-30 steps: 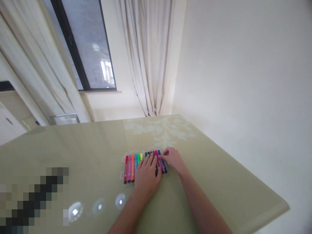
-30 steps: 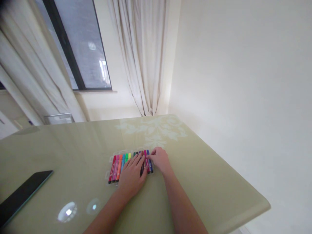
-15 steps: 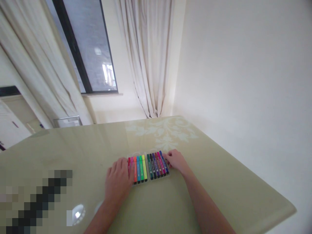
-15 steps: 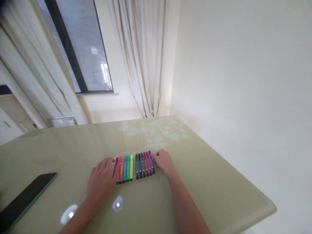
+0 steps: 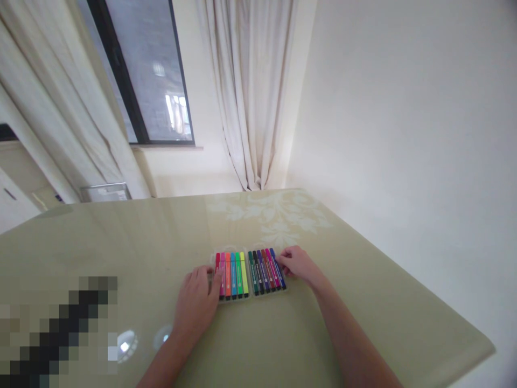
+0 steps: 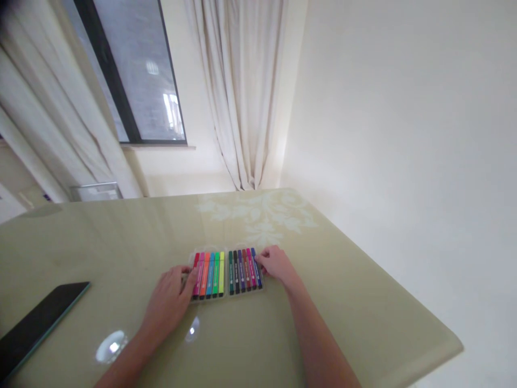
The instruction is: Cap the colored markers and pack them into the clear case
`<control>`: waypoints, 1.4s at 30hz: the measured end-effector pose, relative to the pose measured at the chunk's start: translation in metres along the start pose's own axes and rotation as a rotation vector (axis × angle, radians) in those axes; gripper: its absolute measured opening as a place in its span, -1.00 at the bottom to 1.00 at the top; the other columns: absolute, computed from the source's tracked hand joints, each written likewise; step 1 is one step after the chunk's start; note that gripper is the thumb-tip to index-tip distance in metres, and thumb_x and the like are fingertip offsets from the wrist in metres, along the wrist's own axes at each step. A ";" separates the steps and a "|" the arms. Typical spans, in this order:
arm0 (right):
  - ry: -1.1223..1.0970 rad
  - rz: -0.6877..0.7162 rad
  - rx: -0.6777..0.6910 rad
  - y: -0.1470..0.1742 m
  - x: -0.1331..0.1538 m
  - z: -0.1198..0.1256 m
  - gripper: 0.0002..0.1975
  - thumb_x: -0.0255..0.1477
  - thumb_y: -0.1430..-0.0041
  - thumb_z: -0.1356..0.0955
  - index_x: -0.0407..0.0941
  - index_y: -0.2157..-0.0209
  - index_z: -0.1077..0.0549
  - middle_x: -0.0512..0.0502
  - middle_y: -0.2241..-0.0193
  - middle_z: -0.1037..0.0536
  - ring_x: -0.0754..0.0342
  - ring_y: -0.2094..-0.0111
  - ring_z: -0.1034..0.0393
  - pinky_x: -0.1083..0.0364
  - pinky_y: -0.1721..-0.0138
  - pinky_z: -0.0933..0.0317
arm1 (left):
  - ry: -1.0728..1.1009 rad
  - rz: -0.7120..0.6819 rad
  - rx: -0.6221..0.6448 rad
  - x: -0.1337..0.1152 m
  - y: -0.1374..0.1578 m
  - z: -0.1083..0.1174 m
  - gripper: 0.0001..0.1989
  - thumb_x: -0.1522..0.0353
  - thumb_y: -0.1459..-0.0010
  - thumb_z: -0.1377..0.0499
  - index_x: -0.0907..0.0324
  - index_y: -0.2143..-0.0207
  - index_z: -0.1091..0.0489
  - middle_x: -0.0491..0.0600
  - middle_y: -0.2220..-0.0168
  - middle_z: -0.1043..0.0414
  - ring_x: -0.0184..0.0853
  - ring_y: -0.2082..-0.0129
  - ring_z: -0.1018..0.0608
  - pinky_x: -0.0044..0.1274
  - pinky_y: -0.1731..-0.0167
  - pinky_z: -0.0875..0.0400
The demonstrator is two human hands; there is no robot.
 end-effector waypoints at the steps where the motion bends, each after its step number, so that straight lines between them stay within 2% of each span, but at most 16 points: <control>1: 0.003 -0.001 0.001 0.000 0.000 0.000 -0.80 -0.44 -0.25 -0.39 -0.17 0.47 -0.52 -0.03 0.61 -0.55 0.12 0.55 -0.46 0.20 0.53 -0.24 | 0.052 0.018 0.007 0.001 -0.001 0.001 -0.52 0.01 -0.36 0.13 0.16 0.18 -0.39 0.13 0.17 -0.54 -0.05 0.10 -0.54 -0.23 0.01 -0.39; 7: 0.115 0.043 -0.084 0.000 -0.002 0.000 -0.76 -0.32 -0.05 -0.54 -0.16 0.38 -0.50 -0.04 0.46 -0.60 0.10 0.45 -0.46 0.18 0.45 -0.20 | 0.136 0.063 0.037 0.001 -0.001 -0.001 -0.59 0.05 -0.34 0.07 0.15 0.16 -0.36 0.11 0.19 -0.54 -0.06 0.14 -0.57 -0.23 0.07 -0.43; 13: 0.129 0.056 -0.067 0.002 0.000 0.000 -0.77 -0.35 -0.03 -0.55 -0.15 0.36 -0.50 -0.05 0.41 -0.60 0.09 0.41 -0.47 0.17 0.42 -0.20 | 0.161 0.082 0.012 0.004 -0.002 -0.001 -0.62 0.07 -0.32 0.05 0.14 0.16 -0.36 0.10 0.19 -0.56 -0.07 0.17 -0.60 -0.24 0.10 -0.46; 18: 0.060 0.039 -0.056 0.005 0.005 -0.001 -0.79 -0.29 -0.20 -0.44 -0.15 0.39 -0.54 -0.05 0.52 -0.59 0.08 0.47 -0.48 0.16 0.43 -0.25 | 0.353 0.182 0.072 0.005 -0.002 0.002 -0.56 0.01 -0.32 0.04 0.15 0.04 -0.34 0.10 0.17 -0.62 -0.08 0.17 -0.65 -0.23 0.10 -0.50; 21: -0.096 0.073 -0.079 0.007 0.014 -0.003 -0.78 -0.28 -0.25 -0.39 -0.15 0.35 -0.54 -0.10 0.41 -0.63 0.06 0.41 -0.52 0.16 0.42 -0.32 | 0.519 0.183 0.083 -0.001 -0.001 0.003 -0.44 -0.03 -0.32 0.01 0.18 -0.14 -0.26 0.10 0.15 -0.63 -0.10 0.20 -0.67 -0.26 0.13 -0.54; 23: -0.220 0.121 -0.114 0.011 0.025 -0.008 -0.79 -0.28 -0.26 -0.37 -0.15 0.28 -0.53 -0.13 0.32 -0.63 0.06 0.35 -0.53 0.17 0.42 -0.36 | 0.607 0.164 0.087 -0.008 0.001 0.004 -0.37 -0.05 -0.32 -0.01 0.18 -0.24 -0.20 0.14 0.03 -0.60 -0.10 0.15 -0.66 -0.27 0.13 -0.55; 26: -0.393 0.210 -0.124 0.020 0.044 -0.022 -0.76 -0.26 -0.28 -0.35 -0.12 0.16 -0.48 -0.12 0.29 -0.59 0.07 0.35 -0.52 0.16 0.42 -0.39 | 0.684 0.141 0.100 -0.017 0.005 0.005 -0.34 -0.03 -0.34 -0.02 0.17 -0.31 -0.16 0.18 -0.15 -0.49 -0.09 0.02 -0.63 -0.27 0.07 -0.56; 30: -0.532 0.356 -0.004 0.038 0.066 -0.053 -0.71 -0.23 -0.33 -0.30 -0.09 0.04 -0.47 -0.10 0.27 -0.58 0.07 0.38 -0.55 0.13 0.40 -0.42 | 0.685 0.009 0.090 -0.024 0.011 0.005 -0.40 0.03 -0.40 0.06 0.13 -0.34 -0.18 0.14 -0.28 -0.37 -0.09 -0.20 -0.50 -0.28 -0.07 -0.50; 33: -0.438 0.488 0.058 0.052 0.075 -0.071 -0.73 -0.30 -0.36 -0.29 -0.04 0.00 -0.53 -0.12 0.16 -0.60 0.08 0.32 -0.56 0.12 0.34 -0.44 | 0.585 -0.087 0.051 -0.023 0.013 0.003 -0.39 0.05 -0.35 -0.04 0.14 -0.34 -0.19 0.12 -0.31 -0.32 -0.08 -0.28 -0.41 -0.24 -0.22 -0.36; 35: -0.363 0.545 0.056 0.058 0.078 -0.076 -0.75 -0.37 -0.36 -0.30 -0.02 0.02 -0.56 -0.10 0.14 -0.60 0.08 0.29 -0.54 0.12 0.30 -0.46 | 0.498 -0.082 0.019 -0.022 0.013 0.002 -0.38 0.06 -0.31 -0.12 0.15 -0.31 -0.22 0.13 -0.28 -0.36 -0.07 -0.27 -0.42 -0.23 -0.25 -0.31; 37: -0.301 0.584 0.035 0.061 0.078 -0.077 -0.75 -0.42 -0.36 -0.30 -0.01 0.03 -0.57 -0.09 0.16 -0.60 0.08 0.28 -0.53 0.13 0.31 -0.46 | 0.440 -0.068 0.001 -0.021 0.012 0.003 -0.44 0.09 -0.31 -0.12 0.14 -0.27 -0.28 0.12 -0.22 -0.43 -0.10 -0.22 -0.47 -0.26 -0.22 -0.35; 40: -0.197 0.700 -0.083 0.065 0.079 -0.072 -0.70 -0.47 -0.34 -0.33 0.01 -0.06 -0.51 -0.13 0.06 -0.55 0.04 0.18 -0.52 0.10 0.23 -0.49 | 0.394 -0.065 -0.030 -0.021 0.011 0.005 -0.52 0.13 -0.30 -0.11 0.12 -0.19 -0.35 0.08 -0.13 -0.52 -0.13 -0.11 -0.56 -0.32 -0.12 -0.44; 42: -0.100 0.816 -0.204 0.069 0.081 -0.069 -0.57 -0.51 -0.34 -0.32 0.04 -0.20 -0.42 -0.19 -0.11 -0.47 -0.03 -0.01 -0.46 0.01 0.03 -0.47 | 0.373 -0.065 -0.065 -0.021 0.011 0.006 -0.55 0.15 -0.28 -0.14 0.12 -0.15 -0.39 0.06 -0.07 -0.56 -0.15 -0.05 -0.60 -0.34 -0.08 -0.47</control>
Point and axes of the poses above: each hand's wrist, its own y-axis away from the middle knuckle, its own z-axis out of the back of the hand, x = y × z, the point moved 3 cm from there along -y, towards the middle knuckle
